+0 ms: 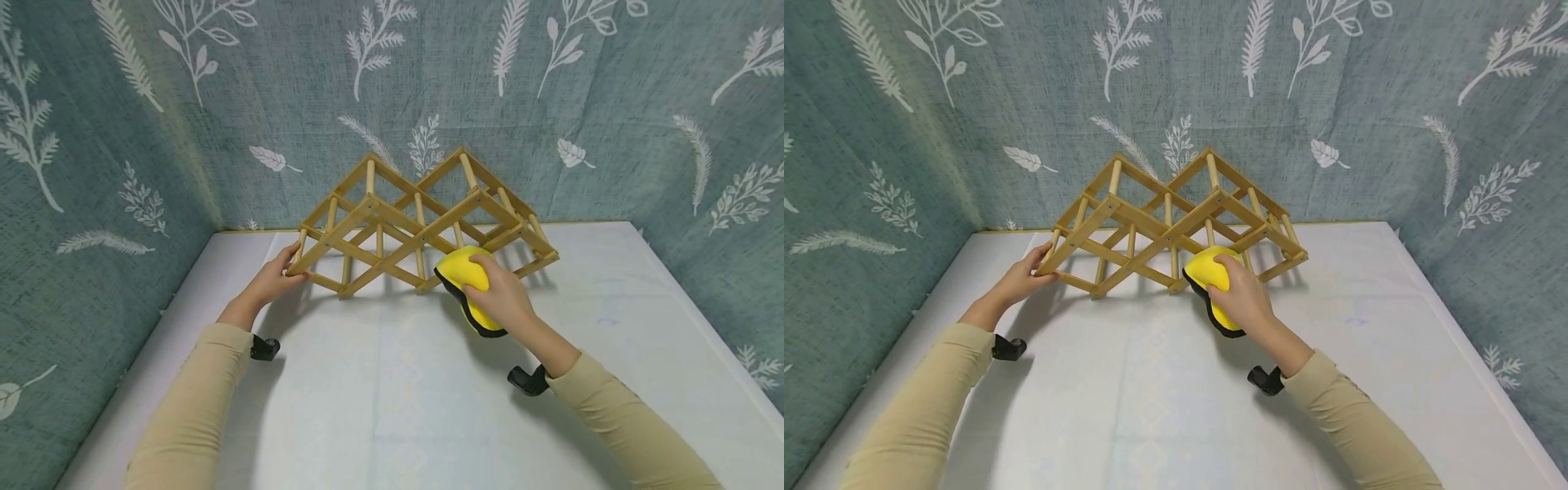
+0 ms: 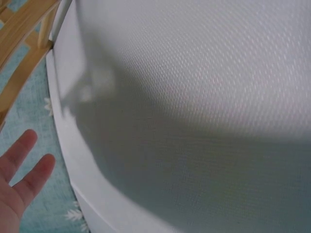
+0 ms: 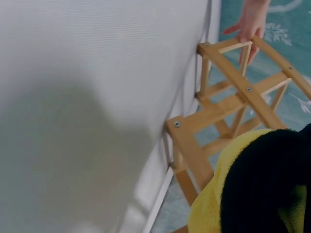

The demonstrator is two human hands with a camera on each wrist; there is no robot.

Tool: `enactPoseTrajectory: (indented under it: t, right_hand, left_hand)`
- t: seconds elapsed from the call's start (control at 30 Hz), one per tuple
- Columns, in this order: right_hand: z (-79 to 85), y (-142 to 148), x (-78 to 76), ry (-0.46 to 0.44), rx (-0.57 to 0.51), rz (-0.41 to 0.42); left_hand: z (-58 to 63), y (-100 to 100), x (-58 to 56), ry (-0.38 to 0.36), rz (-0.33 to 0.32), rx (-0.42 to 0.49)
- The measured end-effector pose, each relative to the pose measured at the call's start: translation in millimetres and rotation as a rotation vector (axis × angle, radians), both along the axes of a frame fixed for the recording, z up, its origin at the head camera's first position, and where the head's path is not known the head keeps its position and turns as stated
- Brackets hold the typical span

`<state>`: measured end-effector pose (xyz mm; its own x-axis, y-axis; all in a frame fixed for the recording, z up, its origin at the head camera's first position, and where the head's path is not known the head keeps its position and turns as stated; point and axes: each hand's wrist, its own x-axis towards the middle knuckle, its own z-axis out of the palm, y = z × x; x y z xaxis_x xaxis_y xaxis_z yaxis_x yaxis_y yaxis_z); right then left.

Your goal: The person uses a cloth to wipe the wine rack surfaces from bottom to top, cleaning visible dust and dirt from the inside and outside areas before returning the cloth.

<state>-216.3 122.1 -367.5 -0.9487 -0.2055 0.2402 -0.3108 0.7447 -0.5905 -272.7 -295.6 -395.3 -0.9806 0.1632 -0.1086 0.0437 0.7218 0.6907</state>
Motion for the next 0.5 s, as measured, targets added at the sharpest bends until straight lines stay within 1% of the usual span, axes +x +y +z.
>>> enactPoseTrajectory:
  t: [0.13, 0.23, 0.33, 0.5]
  right_hand:
    - [2.8, -12.4, -5.8, -0.01, -0.027, 0.009]
    - [5.7, -21.2, -8.2, -0.016, -0.04, 0.021]
    - [9.8, -28.5, -10.4, -0.006, -0.05, 0.04]
    - [17.8, -37.6, -12.6, 0.042, -0.084, 0.083]
  left_hand:
    - [-0.7, 0.0, 0.4, -0.01, 0.012, 0.005]
    - [-1.0, 0.7, 0.4, -0.008, 0.01, -0.003]
    - [-0.6, 1.1, 0.8, -0.003, 0.011, -0.001]
    - [0.4, 0.6, 0.9, -0.006, 0.014, 0.004]
